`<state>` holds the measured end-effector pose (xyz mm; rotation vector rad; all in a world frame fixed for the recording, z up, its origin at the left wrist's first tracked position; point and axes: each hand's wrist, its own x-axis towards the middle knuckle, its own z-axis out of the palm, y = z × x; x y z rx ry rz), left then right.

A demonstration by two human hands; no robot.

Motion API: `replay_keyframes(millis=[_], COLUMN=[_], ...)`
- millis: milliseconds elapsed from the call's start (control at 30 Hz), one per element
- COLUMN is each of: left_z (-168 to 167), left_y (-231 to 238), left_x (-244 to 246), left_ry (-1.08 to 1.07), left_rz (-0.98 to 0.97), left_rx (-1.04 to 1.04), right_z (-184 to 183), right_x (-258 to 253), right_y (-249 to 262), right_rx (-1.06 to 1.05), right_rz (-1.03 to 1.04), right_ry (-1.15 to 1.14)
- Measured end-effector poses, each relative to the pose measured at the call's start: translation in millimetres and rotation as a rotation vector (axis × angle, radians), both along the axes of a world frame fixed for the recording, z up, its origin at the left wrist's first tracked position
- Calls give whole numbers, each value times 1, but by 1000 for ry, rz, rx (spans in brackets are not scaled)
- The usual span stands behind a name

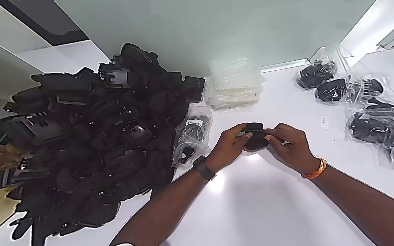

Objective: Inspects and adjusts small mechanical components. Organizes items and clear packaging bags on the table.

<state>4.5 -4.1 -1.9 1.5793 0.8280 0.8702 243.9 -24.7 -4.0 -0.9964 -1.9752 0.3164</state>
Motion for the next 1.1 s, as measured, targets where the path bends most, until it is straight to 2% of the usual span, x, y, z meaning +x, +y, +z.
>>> replay_keyframes(millis=[167, 467, 700, 933, 1100], left_z=[-4, 2, -1, -6, -4], left_y=[1, 0, 1, 0, 1], left_x=[0, 2, 2, 4, 2], left_ry=[71, 5, -13, 0, 118], left_rz=[27, 10, 46, 72, 183], left_rx=[75, 12, 31, 288, 350], right_z=[0, -2, -4, 3, 4], right_x=[-2, -2, -5, -10, -6], right_y=[-1, -3, -7, -10, -9], right_rx=[-9, -96, -148, 107, 157], right_rz=[27, 53, 44, -17, 102], right_ry=[47, -77, 69, -210, -172])
